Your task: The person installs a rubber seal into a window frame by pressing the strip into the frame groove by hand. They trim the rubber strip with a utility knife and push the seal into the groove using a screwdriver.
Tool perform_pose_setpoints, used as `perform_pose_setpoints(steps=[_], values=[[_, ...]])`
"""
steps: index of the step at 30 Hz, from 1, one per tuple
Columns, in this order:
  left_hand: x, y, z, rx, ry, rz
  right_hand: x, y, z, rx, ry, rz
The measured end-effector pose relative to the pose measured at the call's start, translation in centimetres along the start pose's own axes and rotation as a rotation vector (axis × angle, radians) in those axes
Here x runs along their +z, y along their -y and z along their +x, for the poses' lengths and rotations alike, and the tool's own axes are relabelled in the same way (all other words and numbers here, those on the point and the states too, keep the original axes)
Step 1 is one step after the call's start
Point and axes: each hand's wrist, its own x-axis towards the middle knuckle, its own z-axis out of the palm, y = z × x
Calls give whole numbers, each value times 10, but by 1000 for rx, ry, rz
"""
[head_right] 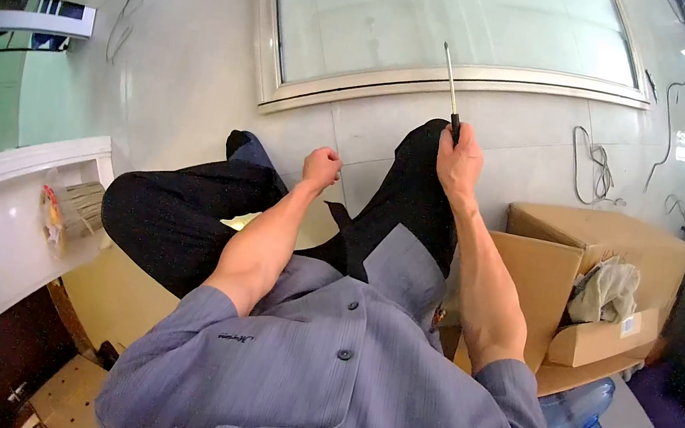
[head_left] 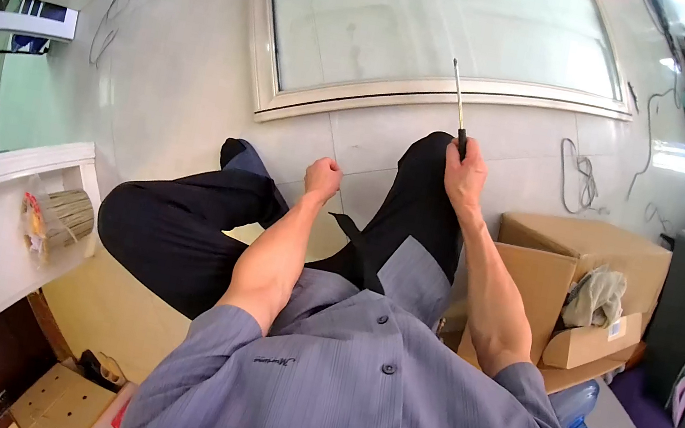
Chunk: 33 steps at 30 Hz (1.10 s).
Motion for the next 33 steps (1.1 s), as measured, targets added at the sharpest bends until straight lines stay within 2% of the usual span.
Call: perform_pose_setpoints(steps=[3, 7, 12, 16, 20, 23, 25, 28, 32, 33], values=[[9, 17, 20, -38, -91, 6, 1, 3, -1, 94, 82, -37], [3, 20, 43, -121, -282, 20, 8, 16, -7, 69, 192, -131], [-2, 25, 36, -133, -381, 99, 25, 19, 6, -6, 243, -120], [-1, 18, 39, -192, -447, 88, 25, 20, 27, 105, 372, -197], [1, 16, 49, -254, -376, 162, 20, 15, 35, 115, 406, -216], [2, 19, 53, -151, -423, 259, 22, 10, 43, 101, 405, -242], [-2, 18, 56, -105, -335, 388, 23, 8, 43, 102, 398, -261], [-7, 17, 57, -24, -323, 424, 22, 11, 39, 117, 389, -244], [-24, -9, 55, -38, -338, 323, 18, 19, 31, 119, 362, -220], [-29, -13, 60, -55, -354, 212, 21, 16, 29, 82, 342, -214]])
